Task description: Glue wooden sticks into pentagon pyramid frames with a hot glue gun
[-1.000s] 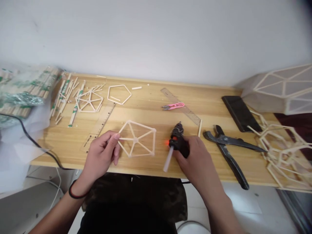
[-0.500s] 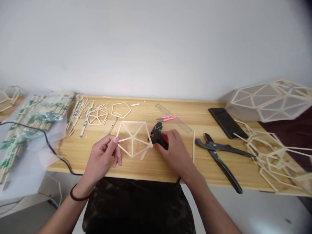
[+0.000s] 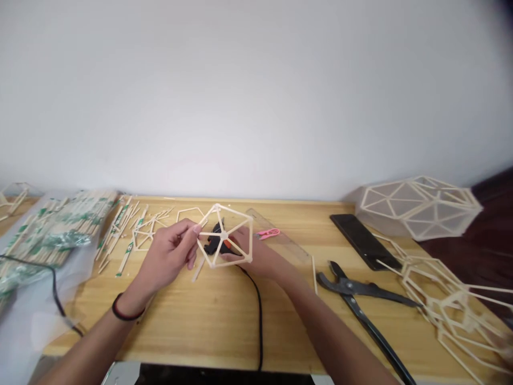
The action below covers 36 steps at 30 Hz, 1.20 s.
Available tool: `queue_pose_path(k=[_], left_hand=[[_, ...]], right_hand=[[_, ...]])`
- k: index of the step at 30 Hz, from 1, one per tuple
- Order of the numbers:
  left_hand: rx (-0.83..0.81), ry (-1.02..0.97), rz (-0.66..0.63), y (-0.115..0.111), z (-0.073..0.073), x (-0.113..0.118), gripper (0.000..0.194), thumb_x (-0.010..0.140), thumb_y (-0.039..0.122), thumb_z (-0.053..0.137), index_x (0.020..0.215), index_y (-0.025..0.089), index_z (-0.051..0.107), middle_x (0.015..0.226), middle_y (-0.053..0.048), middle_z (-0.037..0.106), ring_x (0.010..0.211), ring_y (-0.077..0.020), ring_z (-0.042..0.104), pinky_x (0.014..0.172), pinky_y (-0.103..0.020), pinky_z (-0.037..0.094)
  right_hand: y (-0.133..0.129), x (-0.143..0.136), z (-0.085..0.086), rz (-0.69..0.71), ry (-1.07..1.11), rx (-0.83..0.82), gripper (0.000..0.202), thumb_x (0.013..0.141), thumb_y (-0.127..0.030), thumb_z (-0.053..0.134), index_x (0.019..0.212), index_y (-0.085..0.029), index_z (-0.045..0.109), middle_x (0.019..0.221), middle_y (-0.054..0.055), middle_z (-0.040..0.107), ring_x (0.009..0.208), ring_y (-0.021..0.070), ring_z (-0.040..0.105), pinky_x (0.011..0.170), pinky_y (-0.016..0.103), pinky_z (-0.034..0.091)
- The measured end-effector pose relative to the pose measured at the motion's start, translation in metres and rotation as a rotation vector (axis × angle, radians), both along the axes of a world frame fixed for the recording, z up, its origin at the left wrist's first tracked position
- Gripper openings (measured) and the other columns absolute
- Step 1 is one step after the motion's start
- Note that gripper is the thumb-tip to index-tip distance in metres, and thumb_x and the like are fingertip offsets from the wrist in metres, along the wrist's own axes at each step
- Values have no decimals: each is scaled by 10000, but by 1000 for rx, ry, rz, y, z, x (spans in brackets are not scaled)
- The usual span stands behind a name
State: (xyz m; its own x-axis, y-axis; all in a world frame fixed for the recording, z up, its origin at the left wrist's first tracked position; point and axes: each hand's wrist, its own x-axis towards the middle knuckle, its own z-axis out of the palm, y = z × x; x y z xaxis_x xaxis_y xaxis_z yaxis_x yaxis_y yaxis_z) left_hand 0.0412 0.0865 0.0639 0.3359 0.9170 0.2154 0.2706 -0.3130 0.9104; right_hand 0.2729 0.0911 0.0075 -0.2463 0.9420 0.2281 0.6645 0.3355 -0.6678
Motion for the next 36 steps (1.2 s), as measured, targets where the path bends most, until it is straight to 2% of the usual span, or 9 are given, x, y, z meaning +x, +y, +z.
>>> queue_pose_path(k=[4,7,10,15,19,22,27,32,36], left_hand=[[65,103,-19,17,-14,8,461,1091,388,495,675,195,537,484,58,549,441,-78,483,513,-205,389],[91,155,-40,21,-23,14,475,1094,389,486,666,192,546,478,64,537,435,-73,465,502,-198,370],[159,188,-69,21,-26,17,432,1077,327,509,672,190,568,484,73,530,429,-65,438,471,-191,334],[258,214,-89,22,-27,16,355,1043,199,553,689,192,586,519,86,531,440,-52,453,477,-169,354],[346,204,-41,21,-29,13,237,1046,196,605,819,197,671,594,79,585,505,-50,515,521,-160,384],[383,106,-42,18,-33,9,219,1085,334,587,970,211,726,677,46,627,596,-77,565,594,-193,427],[-55,-224,22,18,-42,6,393,1126,497,412,1096,233,702,752,17,621,637,-113,587,591,-227,462],[-617,-421,-155,20,-40,13,624,1023,724,456,989,165,729,725,-28,673,566,-130,610,519,-229,473],[-733,-483,-247,17,-35,17,517,1003,638,595,973,143,742,686,-30,695,511,-118,629,491,-206,486]], right_hand=[[7,34,6,-73,221,-96,392,1080,-500,468,1011,-201,712,932,65,733,840,212,695,760,343,559],[3,40,7,-122,441,-133,582,1120,-593,255,1140,-199,683,1027,96,741,899,212,732,770,338,584],[-8,31,9,-68,665,-224,493,1053,-654,486,1197,-228,689,1021,72,741,894,208,734,749,316,579],[-18,18,16,-22,516,-248,333,1071,-496,541,1021,-233,739,852,13,710,725,143,636,622,244,500],[-17,17,17,-50,363,-106,341,1041,-358,618,736,-212,665,657,-33,601,610,112,540,533,223,412],[-17,18,19,-79,371,92,236,1013,-235,670,781,-217,711,666,-52,615,580,91,543,542,221,430],[-22,20,19,-104,376,374,158,959,-114,739,975,-254,810,935,-16,759,834,113,722,736,209,569],[-26,14,17,-50,365,485,197,944,-92,760,1025,-261,820,1042,3,756,940,125,747,816,201,626],[-27,10,17,11,416,463,288,938,-34,734,1080,-272,813,1105,10,732,990,130,753,881,219,651]])
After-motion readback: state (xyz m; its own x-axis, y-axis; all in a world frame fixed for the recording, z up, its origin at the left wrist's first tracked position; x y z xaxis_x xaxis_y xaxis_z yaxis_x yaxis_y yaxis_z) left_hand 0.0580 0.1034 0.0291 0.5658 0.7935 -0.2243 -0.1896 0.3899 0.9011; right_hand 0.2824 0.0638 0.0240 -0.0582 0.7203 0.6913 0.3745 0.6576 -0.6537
